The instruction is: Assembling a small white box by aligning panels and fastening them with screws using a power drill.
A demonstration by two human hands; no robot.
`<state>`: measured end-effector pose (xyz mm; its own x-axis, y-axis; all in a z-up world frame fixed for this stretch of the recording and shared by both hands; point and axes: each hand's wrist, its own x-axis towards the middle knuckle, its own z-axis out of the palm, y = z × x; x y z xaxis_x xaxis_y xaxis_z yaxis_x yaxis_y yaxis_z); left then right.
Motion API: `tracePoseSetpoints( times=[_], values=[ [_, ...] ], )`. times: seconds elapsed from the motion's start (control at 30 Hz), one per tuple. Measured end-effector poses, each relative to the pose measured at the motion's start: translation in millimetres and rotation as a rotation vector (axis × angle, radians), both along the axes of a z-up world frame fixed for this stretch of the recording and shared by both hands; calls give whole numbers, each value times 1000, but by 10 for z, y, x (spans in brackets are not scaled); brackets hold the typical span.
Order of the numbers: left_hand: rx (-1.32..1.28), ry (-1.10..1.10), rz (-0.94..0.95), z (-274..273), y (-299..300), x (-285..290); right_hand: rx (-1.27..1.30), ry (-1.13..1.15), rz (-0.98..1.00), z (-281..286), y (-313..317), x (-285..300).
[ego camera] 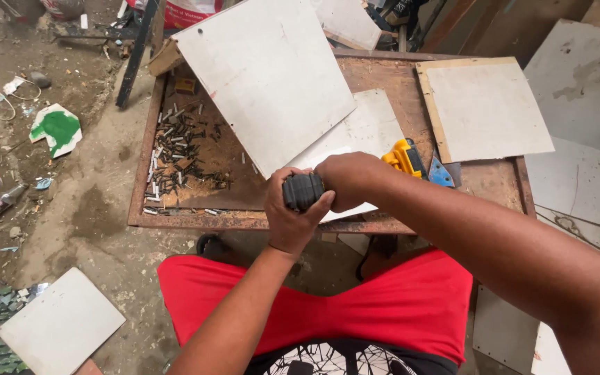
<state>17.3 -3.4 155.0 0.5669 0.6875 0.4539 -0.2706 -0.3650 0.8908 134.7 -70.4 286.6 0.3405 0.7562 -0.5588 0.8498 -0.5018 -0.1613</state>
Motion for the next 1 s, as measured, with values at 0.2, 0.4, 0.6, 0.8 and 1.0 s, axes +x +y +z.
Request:
tracePoseSetpoints(
  times=[0.2, 0.4, 0.6, 0.8, 1.0],
  values=[
    [9, 51, -171, 27, 72, -60, -85, -6, 77, -328, 34, 237],
    [35, 521, -254, -523, 87, -446, -110, 20, 54, -236, -75, 139],
    [68, 833, -237, -800, 90, -443, 26, 39, 96, 164, -216, 275],
    [653, 704, -99, -1366, 72, -465, 204, -63, -162, 1191, -932, 171],
    [912, 535, 26, -1362, 100, -528, 480, -502, -726, -472, -2239, 1058]
  ],
)
